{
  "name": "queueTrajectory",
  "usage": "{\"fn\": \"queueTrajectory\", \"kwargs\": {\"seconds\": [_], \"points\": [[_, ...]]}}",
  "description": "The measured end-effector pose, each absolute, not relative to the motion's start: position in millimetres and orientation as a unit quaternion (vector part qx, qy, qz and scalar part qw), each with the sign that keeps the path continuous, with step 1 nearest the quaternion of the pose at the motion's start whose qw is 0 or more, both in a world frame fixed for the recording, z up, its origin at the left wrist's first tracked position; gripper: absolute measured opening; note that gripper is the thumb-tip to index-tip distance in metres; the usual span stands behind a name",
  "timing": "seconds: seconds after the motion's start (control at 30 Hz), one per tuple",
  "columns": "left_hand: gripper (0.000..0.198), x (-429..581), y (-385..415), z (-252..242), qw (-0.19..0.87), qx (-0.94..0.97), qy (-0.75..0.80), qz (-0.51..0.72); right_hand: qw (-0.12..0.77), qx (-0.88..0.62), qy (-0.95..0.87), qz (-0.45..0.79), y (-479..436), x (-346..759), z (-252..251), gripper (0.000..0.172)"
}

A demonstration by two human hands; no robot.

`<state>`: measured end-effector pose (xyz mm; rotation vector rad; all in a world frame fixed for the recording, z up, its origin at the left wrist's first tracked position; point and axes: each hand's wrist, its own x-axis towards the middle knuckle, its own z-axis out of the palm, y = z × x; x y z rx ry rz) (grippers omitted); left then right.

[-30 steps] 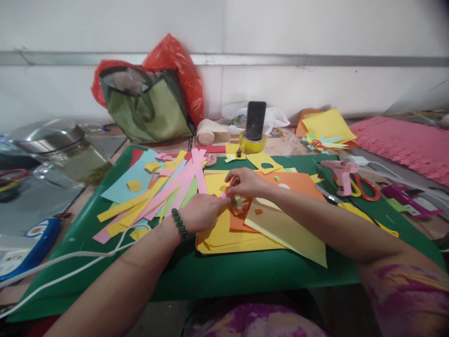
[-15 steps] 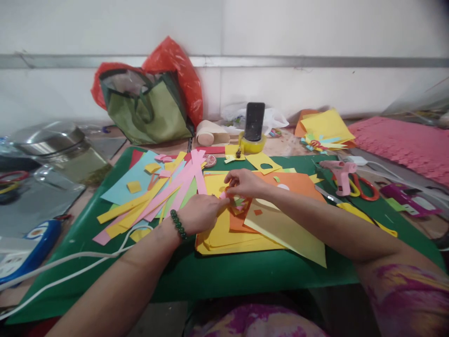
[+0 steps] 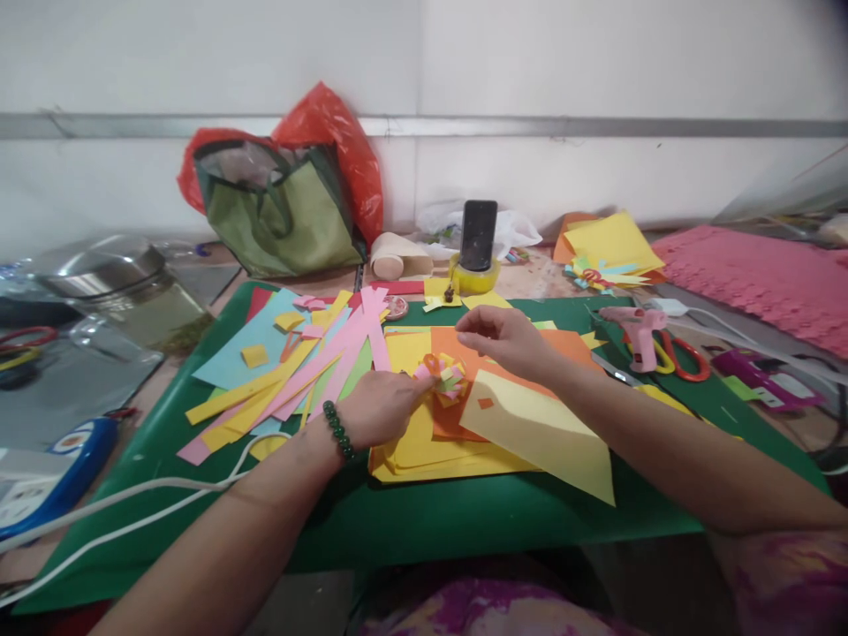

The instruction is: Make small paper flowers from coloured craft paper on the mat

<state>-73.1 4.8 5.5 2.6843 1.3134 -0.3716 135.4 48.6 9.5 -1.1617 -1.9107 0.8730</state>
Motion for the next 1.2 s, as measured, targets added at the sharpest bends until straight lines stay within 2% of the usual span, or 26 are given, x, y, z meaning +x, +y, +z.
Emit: {"fn": "queueTrajectory", "kwargs": {"seconds": [0.23, 0.47, 0.93, 1.2], "points": [[0.051, -69, 4, 5, 0.054, 0.888, 0.44, -0.125, 0.339, -0.441, -0.773, 0.305, -1, 155, 25, 0.018], [0.052, -78, 4, 12, 0.03, 0.885, 0.453, -0.099, 0.37, -0.504, -0.734, 0.266, -42, 192, 33, 0.028], [0.059, -74, 6, 7, 0.058, 0.888, 0.446, -0.098, 0.444, -0.613, -0.596, 0.266, -100, 239, -1, 0.037], [0.027, -78, 16, 18, 0.007, 0.818, 0.574, -0.027, 0.439, -0.633, -0.598, 0.221, -105, 243, -10, 0.034]]}}
